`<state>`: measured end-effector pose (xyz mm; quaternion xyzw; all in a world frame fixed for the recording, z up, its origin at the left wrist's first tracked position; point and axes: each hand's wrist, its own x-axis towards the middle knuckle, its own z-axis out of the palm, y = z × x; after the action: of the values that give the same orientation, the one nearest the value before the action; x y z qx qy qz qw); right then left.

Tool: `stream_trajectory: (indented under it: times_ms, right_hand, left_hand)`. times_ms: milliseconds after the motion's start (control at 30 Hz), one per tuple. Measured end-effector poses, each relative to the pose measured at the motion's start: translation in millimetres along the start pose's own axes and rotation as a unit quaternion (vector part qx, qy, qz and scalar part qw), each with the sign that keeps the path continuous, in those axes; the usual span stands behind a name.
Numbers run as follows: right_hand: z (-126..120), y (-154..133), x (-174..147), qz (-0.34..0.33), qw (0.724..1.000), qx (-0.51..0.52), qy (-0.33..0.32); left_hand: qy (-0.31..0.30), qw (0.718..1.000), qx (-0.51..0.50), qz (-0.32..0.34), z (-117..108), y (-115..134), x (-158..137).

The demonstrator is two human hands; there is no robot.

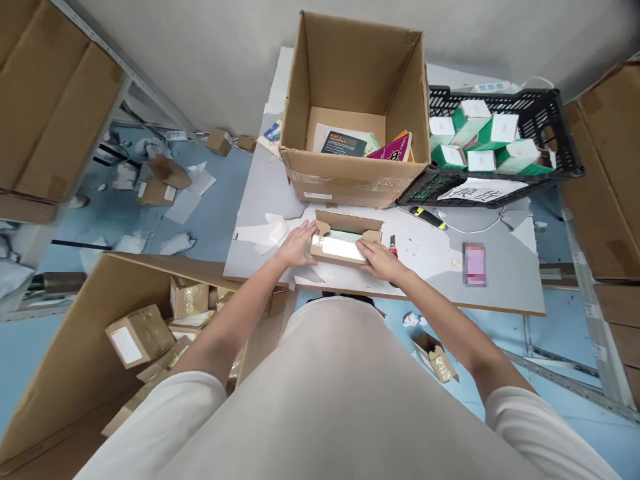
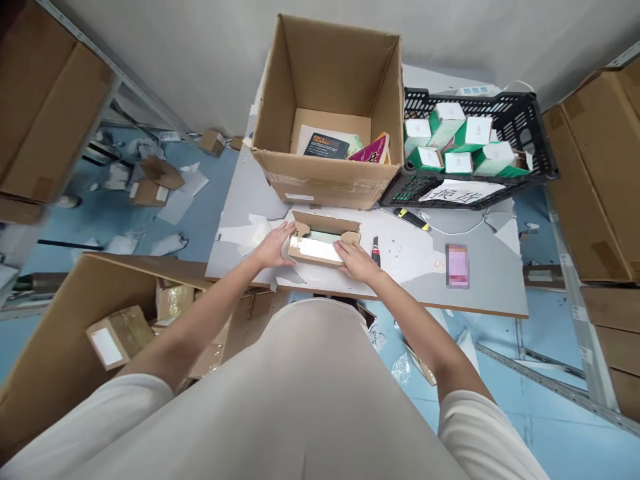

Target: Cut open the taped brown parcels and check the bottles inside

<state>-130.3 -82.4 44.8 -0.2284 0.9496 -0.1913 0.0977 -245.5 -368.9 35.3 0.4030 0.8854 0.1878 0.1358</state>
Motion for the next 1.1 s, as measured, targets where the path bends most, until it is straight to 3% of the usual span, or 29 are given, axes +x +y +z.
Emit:
stream_trajectory:
  times_ms: [167, 300, 433, 533, 633, 700, 800, 900, 967, 1033, 1100]
  right_hand:
    - [3.0, -12.9, 3.1, 0.082, 0.996, 0.026, -0.003]
    - [5.5, -37.5, -3.5, 0.124, 0.990, -0.069, 0.018]
    - [23.3, -61.3, -22.8, 0.126, 0.982, -0.138, 0.030]
    - [28.8, -65.4, -35.4, 0.120, 0.985, -0.120, 0.031]
    - [15.6, -58.4, -39.5, 0.112, 0.993, -0.032, 0.035]
    - [-0.6, -49.7, -33.7, 0.126, 0.991, 0.011, 0.044]
    - [-23.2, -36.3, -11.2, 0.115, 0.992, -0.042, 0.010]
    - [-32.7, -30.2, 19.0, 0.069, 0.986, -0.130, -0.078]
    - [-32.0, -32.1, 35.1, 0.058, 0.974, -0.179, -0.124]
    - [-29.9, -37.1, 43.2, 0.077, 0.962, -0.223, -0.137]
    - [-29.7, -42.2, 41.9, 0.111, 0.954, -0.251, -0.118]
  left_hand:
    - [0.019, 0.998, -0.032, 0.059, 8.7, -29.9, 1.7]
    - [0.009, 0.999, 0.003, 0.034, 11.2, -24.0, 1.3]
    - [-0.007, 0.999, 0.028, 0.015, 7.6, -13.6, 0.1]
    - [-0.027, 0.999, 0.042, 0.014, -1.0, -8.3, -2.4]
    - [-0.044, 0.997, 0.057, 0.026, -16.4, -4.2, -5.5]
    - [-0.028, 0.997, 0.061, 0.024, -26.9, 1.6, -3.7]
    - [0.000, 0.997, 0.065, 0.034, -34.1, 18.9, 10.8]
    - [-0.067, 0.988, 0.085, 0.109, -27.8, 41.2, 35.5]
    - [-0.127, 0.977, 0.120, 0.122, -20.2, 53.7, 49.8]
    - [-0.155, 0.968, 0.172, 0.099, -14.9, 62.3, 57.2]
    - [-0.144, 0.961, 0.217, 0.089, -14.6, 67.1, 56.0]
